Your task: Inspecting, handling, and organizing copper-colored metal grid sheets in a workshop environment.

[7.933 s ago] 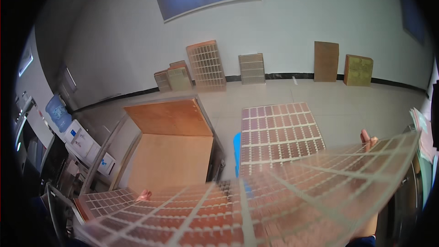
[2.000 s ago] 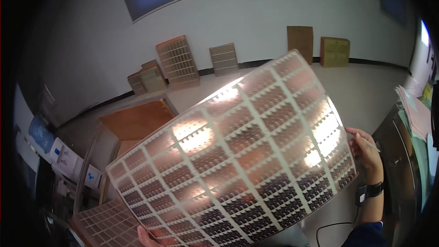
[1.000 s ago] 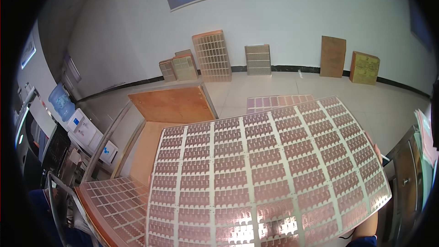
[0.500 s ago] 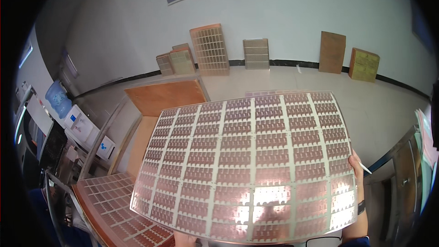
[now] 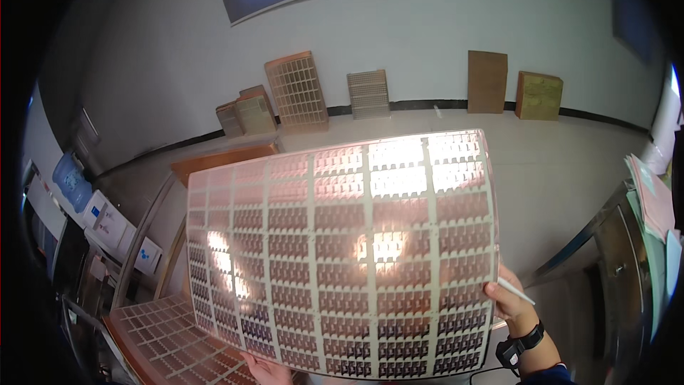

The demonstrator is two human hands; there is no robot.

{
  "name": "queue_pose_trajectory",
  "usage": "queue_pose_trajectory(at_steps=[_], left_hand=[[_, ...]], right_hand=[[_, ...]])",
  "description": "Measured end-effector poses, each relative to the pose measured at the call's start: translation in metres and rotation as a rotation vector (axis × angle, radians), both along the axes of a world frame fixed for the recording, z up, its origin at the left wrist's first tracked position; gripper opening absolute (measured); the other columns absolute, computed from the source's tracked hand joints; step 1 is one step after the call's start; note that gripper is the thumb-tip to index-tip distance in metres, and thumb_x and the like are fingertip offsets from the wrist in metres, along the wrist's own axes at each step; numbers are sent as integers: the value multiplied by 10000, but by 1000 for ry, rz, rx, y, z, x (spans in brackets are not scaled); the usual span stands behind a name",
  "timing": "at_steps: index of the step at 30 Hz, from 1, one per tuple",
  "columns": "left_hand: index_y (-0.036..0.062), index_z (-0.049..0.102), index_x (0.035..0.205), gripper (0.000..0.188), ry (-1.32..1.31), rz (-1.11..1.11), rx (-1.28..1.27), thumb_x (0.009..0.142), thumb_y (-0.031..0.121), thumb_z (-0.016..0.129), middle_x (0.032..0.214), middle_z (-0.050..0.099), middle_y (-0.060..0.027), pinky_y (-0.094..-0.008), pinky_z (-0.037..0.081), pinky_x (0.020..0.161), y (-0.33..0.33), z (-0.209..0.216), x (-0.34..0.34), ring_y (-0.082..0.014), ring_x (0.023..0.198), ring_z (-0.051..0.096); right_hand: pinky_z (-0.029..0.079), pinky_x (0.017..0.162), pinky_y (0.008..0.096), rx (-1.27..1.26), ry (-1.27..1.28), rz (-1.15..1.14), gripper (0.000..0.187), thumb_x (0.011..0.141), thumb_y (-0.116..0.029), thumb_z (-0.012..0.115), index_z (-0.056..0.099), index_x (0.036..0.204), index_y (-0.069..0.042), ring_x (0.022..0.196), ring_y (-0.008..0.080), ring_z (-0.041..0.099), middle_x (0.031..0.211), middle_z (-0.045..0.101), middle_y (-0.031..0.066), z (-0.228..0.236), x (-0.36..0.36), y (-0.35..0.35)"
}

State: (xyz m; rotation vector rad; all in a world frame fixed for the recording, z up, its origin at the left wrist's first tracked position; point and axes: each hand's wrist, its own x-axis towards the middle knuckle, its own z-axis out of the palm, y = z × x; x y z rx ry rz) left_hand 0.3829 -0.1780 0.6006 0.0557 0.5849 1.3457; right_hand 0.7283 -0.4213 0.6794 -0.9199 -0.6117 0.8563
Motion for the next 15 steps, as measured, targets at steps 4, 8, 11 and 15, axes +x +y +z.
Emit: queue_pose_trajectory(at_steps=[4,8,11,15], left_hand=[[-12,445,1234,376,-212,-360,322,948,230,420,1207,520,-178,-408,372,980,-1,-5,-22,-309,1153,470],[4,436,1246,397,-230,-417,332,948,264,402,1226,507,-162,-418,370,980,28,-25,1,-303,1155,467],[19,427,1258,418,-238,-450,341,949,298,384,1245,494,-146,-429,369,980,47,-37,7,-297,1158,463],[40,416,1273,447,-240,-475,344,949,344,360,1270,477,-125,-443,368,980,72,-55,3,-289,1161,458]], right_hand=[[425,635,206,-220,-129,66,487,852,-190,587,418,1262,13,755,74,512,867,550,12,-7,-3,-19],[360,580,181,-194,-217,127,401,857,-184,589,483,1197,1,665,36,430,777,506,-40,-14,0,-18],[376,603,187,-192,-243,133,312,862,-139,575,517,1132,6,692,37,439,797,518,-37,-5,-3,-19],[395,610,190,-170,-296,147,263,862,-121,572,535,1087,10,692,44,458,811,546,-27,-4,-6,-15]])
